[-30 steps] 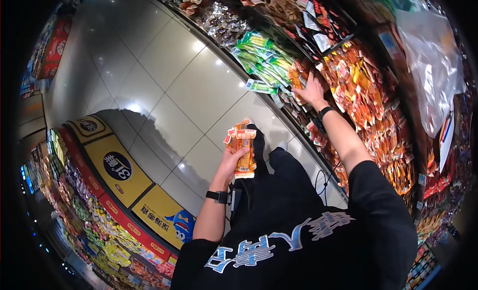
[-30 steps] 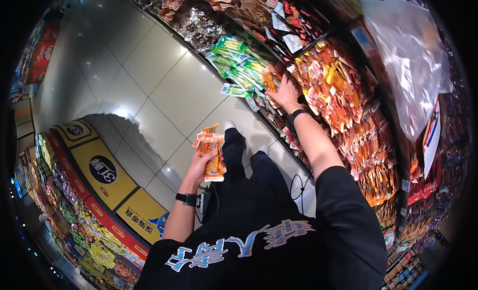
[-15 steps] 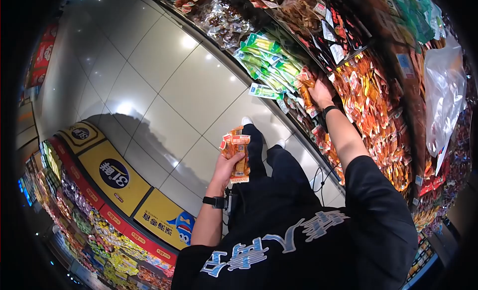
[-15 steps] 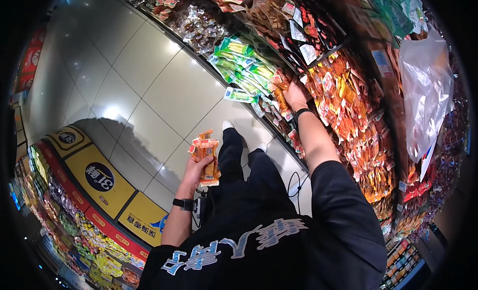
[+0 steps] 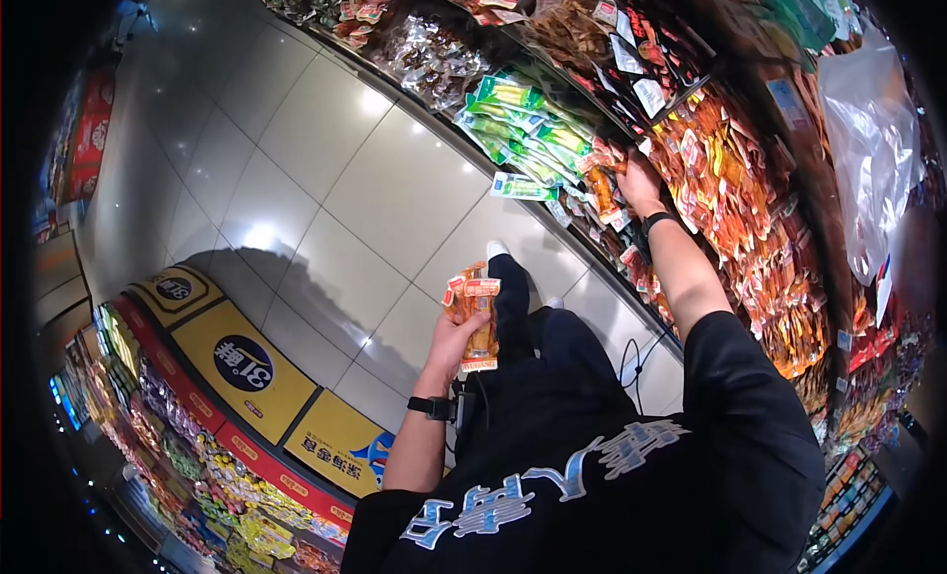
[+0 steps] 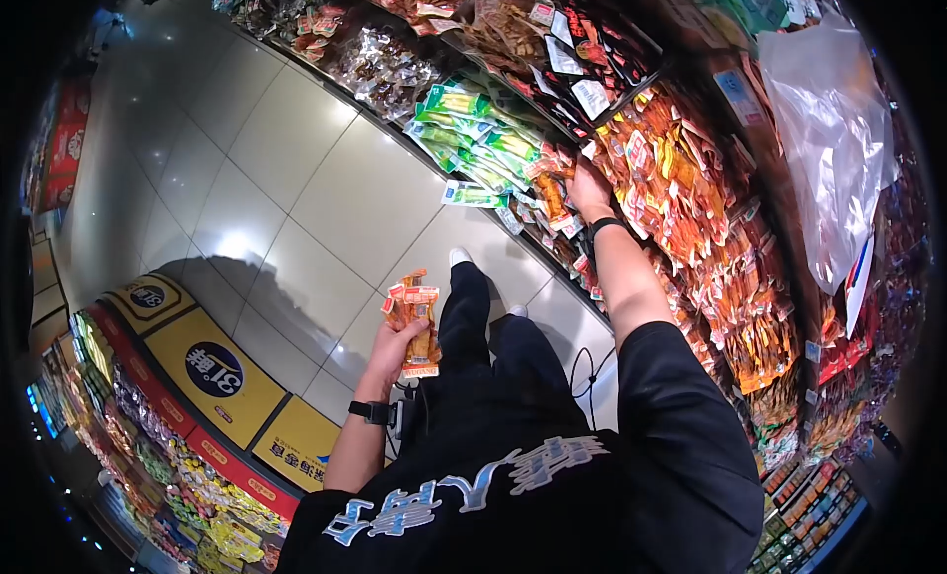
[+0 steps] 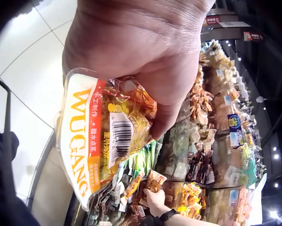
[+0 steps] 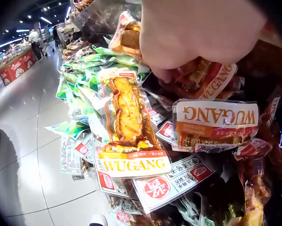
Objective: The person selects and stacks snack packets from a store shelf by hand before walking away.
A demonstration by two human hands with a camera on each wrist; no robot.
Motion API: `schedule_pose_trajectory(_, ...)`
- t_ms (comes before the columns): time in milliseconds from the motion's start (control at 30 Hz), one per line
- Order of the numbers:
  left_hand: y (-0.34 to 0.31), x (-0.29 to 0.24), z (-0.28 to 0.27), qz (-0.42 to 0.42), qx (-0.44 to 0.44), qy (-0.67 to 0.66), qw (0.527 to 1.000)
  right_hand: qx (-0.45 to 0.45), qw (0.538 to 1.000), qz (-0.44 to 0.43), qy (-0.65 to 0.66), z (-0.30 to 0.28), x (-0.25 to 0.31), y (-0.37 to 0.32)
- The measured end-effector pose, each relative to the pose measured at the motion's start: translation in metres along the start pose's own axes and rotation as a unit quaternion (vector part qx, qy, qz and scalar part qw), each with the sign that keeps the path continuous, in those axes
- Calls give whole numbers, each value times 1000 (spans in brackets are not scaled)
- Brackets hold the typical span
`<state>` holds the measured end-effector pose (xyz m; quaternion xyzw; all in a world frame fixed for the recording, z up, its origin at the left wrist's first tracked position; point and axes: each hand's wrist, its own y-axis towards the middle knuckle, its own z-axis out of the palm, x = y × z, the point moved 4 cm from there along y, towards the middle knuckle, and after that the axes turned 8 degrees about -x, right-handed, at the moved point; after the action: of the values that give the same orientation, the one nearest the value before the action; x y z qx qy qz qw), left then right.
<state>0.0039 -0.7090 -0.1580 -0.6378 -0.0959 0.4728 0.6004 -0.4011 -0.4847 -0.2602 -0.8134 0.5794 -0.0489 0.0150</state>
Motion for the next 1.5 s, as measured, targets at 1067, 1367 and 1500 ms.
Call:
schedule_pose_trajectory(1067, -79, 31, 47, 195, -20, 14, 980, -76, 792, -146, 588, -208, 18, -233)
schedule_pose_trajectory(1367, -194, 65, 182, 245, 165, 1, 955, 281, 552, 20, 785, -296, -54, -369)
schedule_pose_trajectory(1500, -241, 117, 234, 152, 297, -59, 941, 247, 581, 56, 773, -297, -98, -421)
